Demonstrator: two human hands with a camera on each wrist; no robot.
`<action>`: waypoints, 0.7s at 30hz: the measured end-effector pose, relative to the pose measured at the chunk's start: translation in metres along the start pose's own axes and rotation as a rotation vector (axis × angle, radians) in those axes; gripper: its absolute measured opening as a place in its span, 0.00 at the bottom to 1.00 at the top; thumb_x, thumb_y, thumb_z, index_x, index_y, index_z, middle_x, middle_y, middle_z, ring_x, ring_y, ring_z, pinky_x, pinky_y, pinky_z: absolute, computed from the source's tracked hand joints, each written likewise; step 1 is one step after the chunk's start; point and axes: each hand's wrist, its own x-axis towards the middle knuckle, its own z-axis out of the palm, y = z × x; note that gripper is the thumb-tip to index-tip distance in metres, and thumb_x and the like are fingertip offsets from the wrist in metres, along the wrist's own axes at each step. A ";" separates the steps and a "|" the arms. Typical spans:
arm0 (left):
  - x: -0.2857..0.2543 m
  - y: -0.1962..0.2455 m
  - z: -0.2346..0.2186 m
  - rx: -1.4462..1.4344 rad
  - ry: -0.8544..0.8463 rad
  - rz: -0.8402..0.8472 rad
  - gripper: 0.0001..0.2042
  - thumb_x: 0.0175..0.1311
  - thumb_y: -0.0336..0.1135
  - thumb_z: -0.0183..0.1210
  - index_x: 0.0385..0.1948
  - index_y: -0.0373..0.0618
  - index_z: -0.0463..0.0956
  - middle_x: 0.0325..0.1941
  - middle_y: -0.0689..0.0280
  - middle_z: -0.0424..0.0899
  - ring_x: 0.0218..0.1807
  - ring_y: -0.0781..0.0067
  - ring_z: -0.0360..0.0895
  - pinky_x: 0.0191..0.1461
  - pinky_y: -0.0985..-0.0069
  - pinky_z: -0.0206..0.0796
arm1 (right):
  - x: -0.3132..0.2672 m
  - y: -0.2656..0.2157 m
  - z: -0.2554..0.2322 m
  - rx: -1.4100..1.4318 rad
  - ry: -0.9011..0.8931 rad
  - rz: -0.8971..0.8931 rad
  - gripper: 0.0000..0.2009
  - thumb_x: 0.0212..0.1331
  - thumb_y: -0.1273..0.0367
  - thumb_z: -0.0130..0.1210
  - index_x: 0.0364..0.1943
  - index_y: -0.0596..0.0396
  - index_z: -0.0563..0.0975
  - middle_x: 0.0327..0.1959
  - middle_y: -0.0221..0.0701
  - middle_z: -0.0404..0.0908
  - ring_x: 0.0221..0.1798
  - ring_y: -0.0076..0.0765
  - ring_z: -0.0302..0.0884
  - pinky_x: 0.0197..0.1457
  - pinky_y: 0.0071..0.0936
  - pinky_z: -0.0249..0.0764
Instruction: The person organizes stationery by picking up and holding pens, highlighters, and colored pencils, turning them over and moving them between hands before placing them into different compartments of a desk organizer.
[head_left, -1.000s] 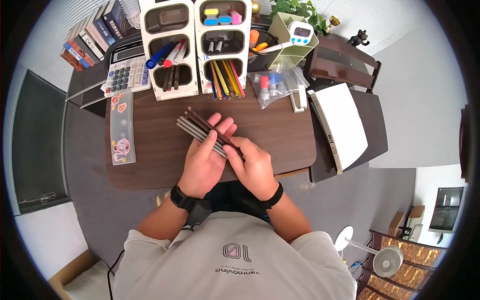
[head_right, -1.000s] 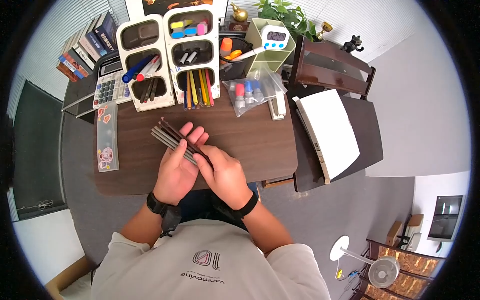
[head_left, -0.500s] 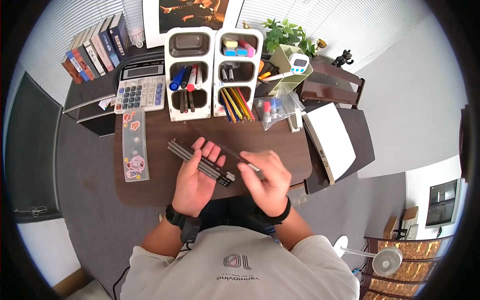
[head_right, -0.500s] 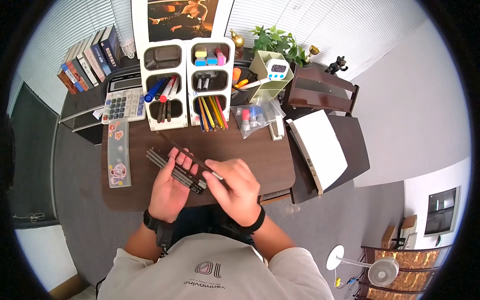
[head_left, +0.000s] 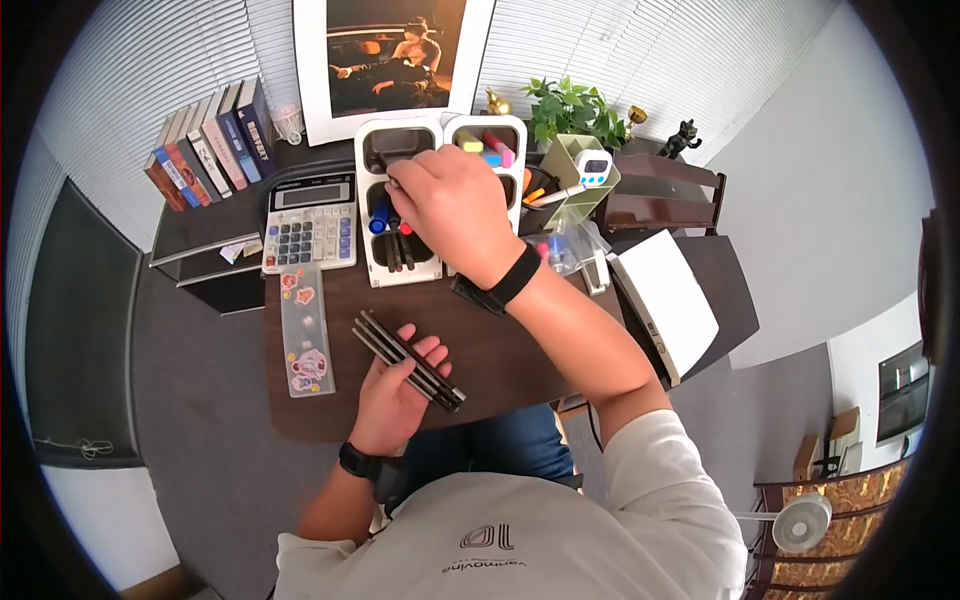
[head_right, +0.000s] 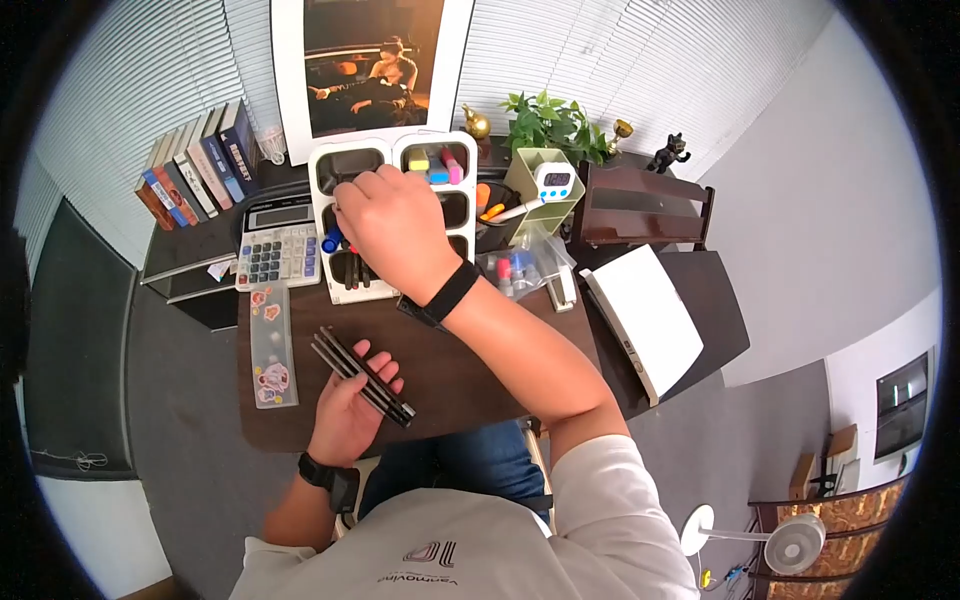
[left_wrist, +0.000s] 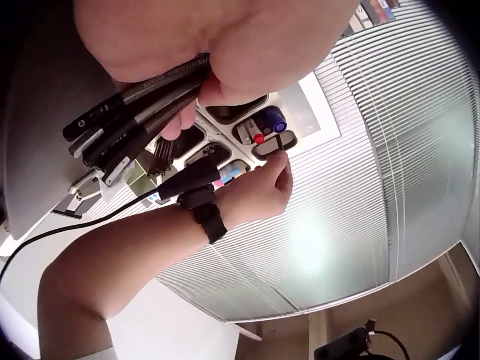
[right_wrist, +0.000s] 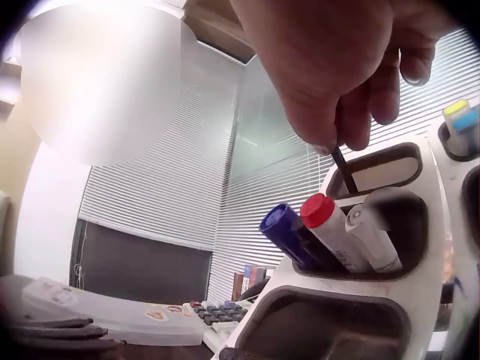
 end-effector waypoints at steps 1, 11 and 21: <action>0.000 0.000 -0.002 -0.003 -0.005 -0.002 0.24 0.77 0.27 0.48 0.73 0.44 0.63 0.66 0.53 0.78 0.67 0.55 0.78 0.73 0.51 0.71 | 0.001 -0.001 0.002 -0.007 -0.018 0.015 0.06 0.53 0.68 0.68 0.31 0.49 0.81 0.28 0.27 0.77 0.37 0.39 0.78 0.41 0.39 0.73; 0.002 0.001 -0.005 -0.045 -0.047 -0.039 0.23 0.78 0.27 0.45 0.73 0.44 0.63 0.65 0.49 0.79 0.67 0.52 0.78 0.74 0.50 0.70 | 0.010 -0.008 0.005 0.005 -0.090 0.045 0.08 0.54 0.65 0.70 0.36 0.48 0.85 0.30 0.27 0.78 0.38 0.39 0.78 0.43 0.39 0.71; 0.004 -0.002 -0.009 -0.011 0.018 0.009 0.23 0.78 0.31 0.48 0.74 0.45 0.62 0.66 0.49 0.78 0.67 0.50 0.77 0.75 0.48 0.68 | -0.023 -0.036 -0.067 0.237 -0.320 0.100 0.24 0.56 0.61 0.73 0.58 0.49 0.82 0.44 0.32 0.85 0.49 0.41 0.81 0.54 0.36 0.70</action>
